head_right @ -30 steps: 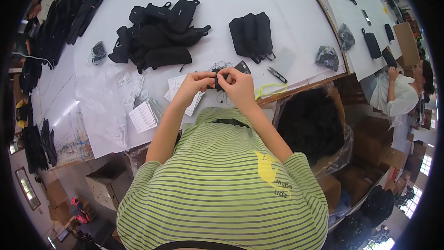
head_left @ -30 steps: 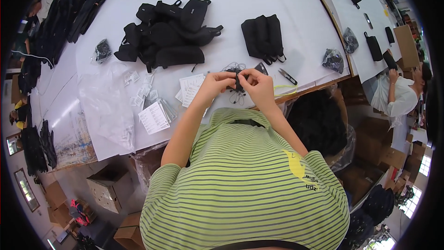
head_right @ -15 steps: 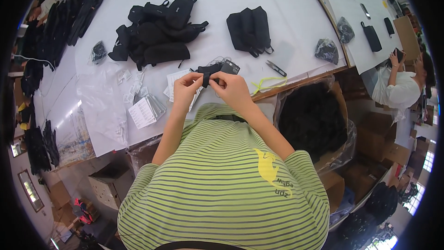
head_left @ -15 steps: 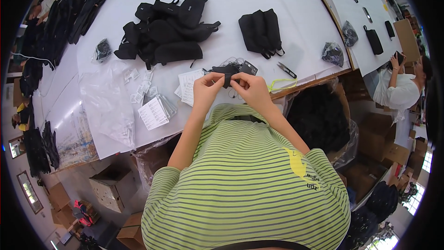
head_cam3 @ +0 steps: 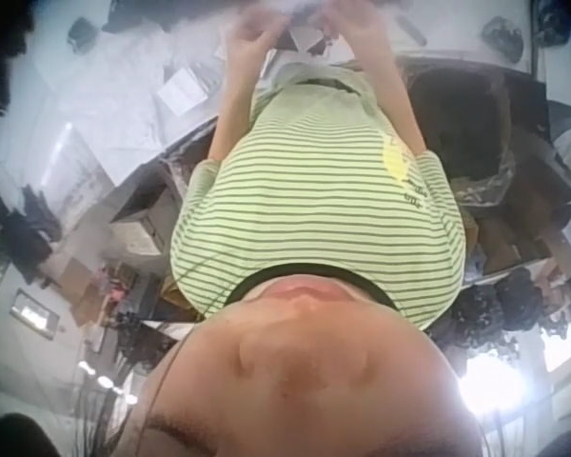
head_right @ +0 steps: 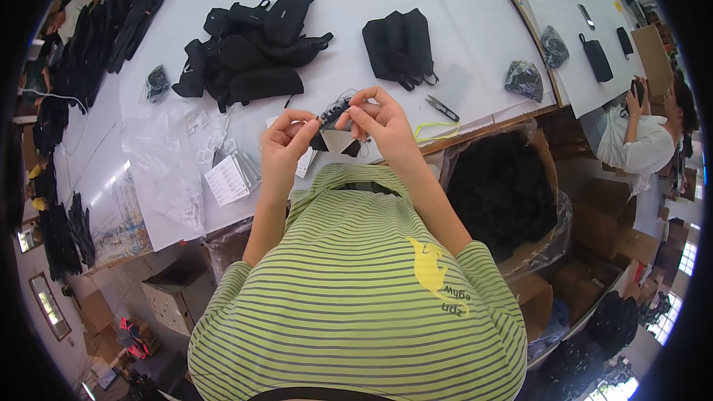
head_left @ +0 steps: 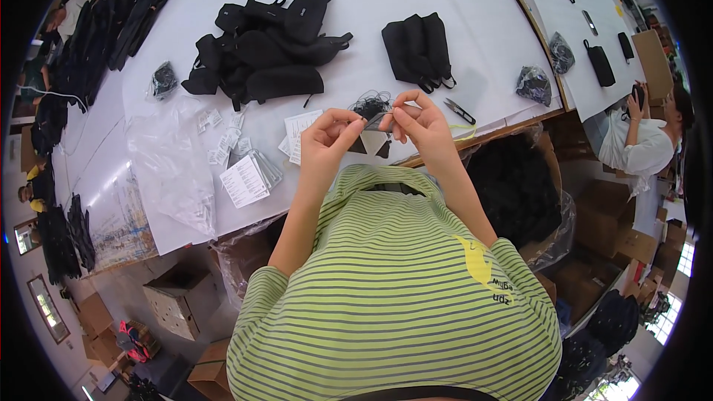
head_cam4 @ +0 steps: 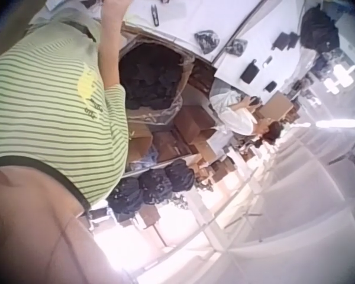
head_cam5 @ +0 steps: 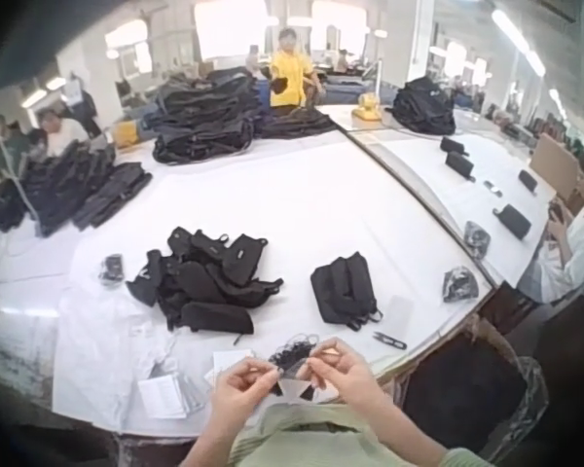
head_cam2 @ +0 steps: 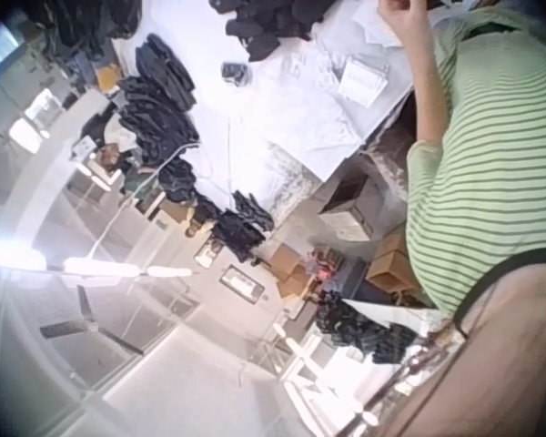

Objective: Packing individual glasses cases with cleaning cloths and warranty cards into plastic sleeves.

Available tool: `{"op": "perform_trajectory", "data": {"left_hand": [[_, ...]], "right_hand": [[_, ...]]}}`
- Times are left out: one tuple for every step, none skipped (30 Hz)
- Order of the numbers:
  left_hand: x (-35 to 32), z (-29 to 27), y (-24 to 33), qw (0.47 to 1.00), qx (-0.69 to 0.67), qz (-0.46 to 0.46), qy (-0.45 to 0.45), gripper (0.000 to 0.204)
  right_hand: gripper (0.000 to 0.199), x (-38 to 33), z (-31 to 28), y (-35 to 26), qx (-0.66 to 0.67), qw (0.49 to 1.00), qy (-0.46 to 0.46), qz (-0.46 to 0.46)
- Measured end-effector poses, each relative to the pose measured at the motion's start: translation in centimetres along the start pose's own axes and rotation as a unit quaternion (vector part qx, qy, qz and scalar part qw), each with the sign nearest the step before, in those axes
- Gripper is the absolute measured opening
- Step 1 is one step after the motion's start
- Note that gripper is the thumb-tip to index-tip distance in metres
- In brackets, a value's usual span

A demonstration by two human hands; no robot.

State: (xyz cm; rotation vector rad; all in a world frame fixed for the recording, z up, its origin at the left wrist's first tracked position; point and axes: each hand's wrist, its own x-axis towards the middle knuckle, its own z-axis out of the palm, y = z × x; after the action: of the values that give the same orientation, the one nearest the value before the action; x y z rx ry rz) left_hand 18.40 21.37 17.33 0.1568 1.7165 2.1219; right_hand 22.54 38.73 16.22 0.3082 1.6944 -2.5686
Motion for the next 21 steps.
{"op": "perform_trajectory", "data": {"left_hand": [[0.0, -0.1, -0.1, 1.0, 0.0, 0.0, 0.0, 0.007], [0.0, -0.1, -0.4, 0.999, 0.022, 0.0, -0.025, 0.007], [0.0, -0.2, -0.5, 0.998, 0.044, -0.001, -0.049, 0.007], [0.0, -0.1, -0.3, 0.998, 0.043, -0.001, -0.049, 0.007], [0.0, 0.0, 0.0, 0.997, 0.043, -0.011, -0.064, 0.007], [-0.1, 0.1, 0.1, 0.996, 0.043, -0.02, -0.079, 0.008], [-0.1, 0.1, 0.1, 0.996, 0.042, -0.02, -0.079, 0.008], [-0.1, 0.0, 0.0, 0.995, 0.036, -0.025, -0.089, 0.008], [-0.1, 0.0, 0.0, 0.994, 0.031, -0.029, -0.099, 0.008], [-0.1, -0.2, -0.1, 0.994, 0.03, -0.029, -0.097, 0.008], [0.0, -0.2, -0.2, 0.993, 0.027, -0.037, -0.108, 0.008], [0.1, -0.3, -0.2, 0.992, 0.025, -0.046, -0.118, 0.008], [0.1, -0.3, -0.2, 0.992, 0.024, -0.046, -0.119, 0.008], [0.1, -0.3, -0.1, 0.991, 0.018, -0.05, -0.12, 0.008], [0.1, -0.3, -0.1, 0.991, 0.012, -0.055, -0.122, 0.008], [0.1, -0.3, 0.0, 0.991, 0.012, -0.055, -0.121, 0.008], [0.1, -0.3, 0.2, 0.991, 0.008, -0.052, -0.121, 0.008], [0.1, -0.3, 0.2, 0.991, 0.004, -0.05, -0.12, 0.008], [0.2, -0.3, 0.2, 0.992, 0.004, -0.05, -0.12, 0.008], [0.2, -0.3, 0.2, 0.991, 0.008, -0.05, -0.121, 0.008], [0.2, -0.4, 0.2, 0.991, 0.011, -0.05, -0.122, 0.008]], "right_hand": [[0.013, 0.0, 0.2, 0.1, -0.005, 1.0, -0.008, -0.017], [0.013, -0.1, 0.4, 0.0, -0.005, 1.0, -0.008, -0.016], [0.012, -0.2, 0.6, -0.2, -0.008, 0.999, -0.021, -0.024], [0.011, -0.2, 0.7, -0.3, -0.012, 0.999, -0.034, -0.031], [0.011, -0.2, 0.7, -0.2, -0.012, 0.999, -0.034, -0.03], [0.012, -0.2, 0.7, 0.0, -0.006, 0.999, -0.036, -0.037], [0.013, -0.3, 0.7, 0.1, -0.001, 0.998, -0.038, -0.045], [0.013, -0.3, 0.7, 0.3, -0.001, 0.998, -0.04, -0.044], [0.013, -0.3, 0.7, 0.3, -0.012, 0.997, -0.053, -0.048], [0.013, -0.3, 0.7, 0.4, -0.023, 0.996, -0.066, -0.052], [0.013, -0.4, 0.9, 0.4, -0.023, 0.996, -0.065, -0.053], [0.013, -0.4, 1.2, 0.4, -0.013, 0.996, -0.073, -0.053], [0.013, -0.4, 1.3, 0.3, -0.002, 0.995, -0.081, -0.054], [0.013, -0.4, 1.3, 0.2, -0.003, 0.995, -0.081, -0.054], [0.013, -0.4, 1.3, 0.2, 0.005, 0.996, -0.083, -0.043], [0.013, -0.4, 1.3, 0.2, 0.012, 0.996, -0.085, -0.032], [0.013, -0.3, 1.3, 0.2, 0.012, 0.996, -0.086, -0.032], [0.013, -0.3, 1.2, 0.2, 0.017, 0.996, -0.086, -0.028], [0.013, -0.3, 1.2, 0.2, 0.023, 0.996, -0.086, -0.023], [0.013, -0.2, 1.2, 0.3, 0.022, 0.996, -0.086, -0.023], [0.013, -0.2, 1.2, 0.4, 0.018, 0.996, -0.088, -0.028]]}}
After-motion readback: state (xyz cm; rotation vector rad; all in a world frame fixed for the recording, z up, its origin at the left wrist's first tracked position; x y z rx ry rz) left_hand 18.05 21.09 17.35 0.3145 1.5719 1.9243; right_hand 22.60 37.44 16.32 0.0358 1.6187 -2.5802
